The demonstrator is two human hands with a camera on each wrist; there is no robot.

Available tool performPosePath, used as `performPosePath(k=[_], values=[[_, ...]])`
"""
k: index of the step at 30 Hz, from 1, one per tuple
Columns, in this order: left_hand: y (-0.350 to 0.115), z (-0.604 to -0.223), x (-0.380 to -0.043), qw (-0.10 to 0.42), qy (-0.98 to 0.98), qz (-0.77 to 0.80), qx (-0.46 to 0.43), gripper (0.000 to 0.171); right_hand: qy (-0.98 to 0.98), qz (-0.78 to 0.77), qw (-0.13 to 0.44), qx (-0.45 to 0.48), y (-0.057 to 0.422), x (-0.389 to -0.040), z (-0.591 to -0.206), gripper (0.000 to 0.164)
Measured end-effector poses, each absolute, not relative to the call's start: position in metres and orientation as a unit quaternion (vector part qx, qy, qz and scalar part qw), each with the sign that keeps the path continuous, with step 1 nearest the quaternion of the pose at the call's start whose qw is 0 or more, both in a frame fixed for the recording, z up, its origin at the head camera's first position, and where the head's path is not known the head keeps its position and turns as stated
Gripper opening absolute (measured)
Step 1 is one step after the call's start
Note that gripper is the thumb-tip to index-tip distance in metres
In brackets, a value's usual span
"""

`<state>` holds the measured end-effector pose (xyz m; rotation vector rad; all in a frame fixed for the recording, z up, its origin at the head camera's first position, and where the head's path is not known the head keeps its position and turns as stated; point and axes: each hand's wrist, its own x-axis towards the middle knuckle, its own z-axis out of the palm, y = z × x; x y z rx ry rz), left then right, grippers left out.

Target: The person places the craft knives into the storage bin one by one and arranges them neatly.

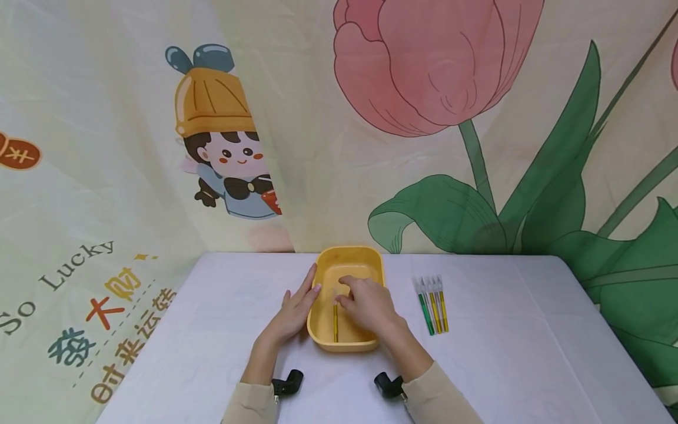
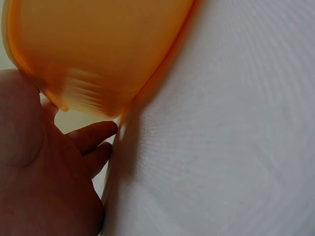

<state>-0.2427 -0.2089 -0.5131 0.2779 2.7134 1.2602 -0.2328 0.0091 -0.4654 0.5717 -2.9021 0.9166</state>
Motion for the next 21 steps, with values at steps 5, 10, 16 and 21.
performPosePath(k=[5,10,16,21], values=[[-0.210,-0.515,-0.244,0.066,0.903,0.415,0.094,0.063,-0.937,0.299,0.044,0.177,0.019,-0.233,-0.461,0.042],[-0.210,-0.516,-0.244,0.069,0.901,0.417,0.092,0.062,-0.935,0.311,0.054,0.163,0.029,-0.233,-0.457,0.045],[-0.210,-0.518,-0.244,0.064,0.901,0.418,0.093,0.061,-0.934,0.314,0.071,0.154,0.035,-0.233,-0.454,0.044],[-0.209,-0.518,-0.245,0.059,0.902,0.417,0.098,0.061,-0.933,0.319,0.081,0.146,0.040,-0.233,-0.450,0.046]])
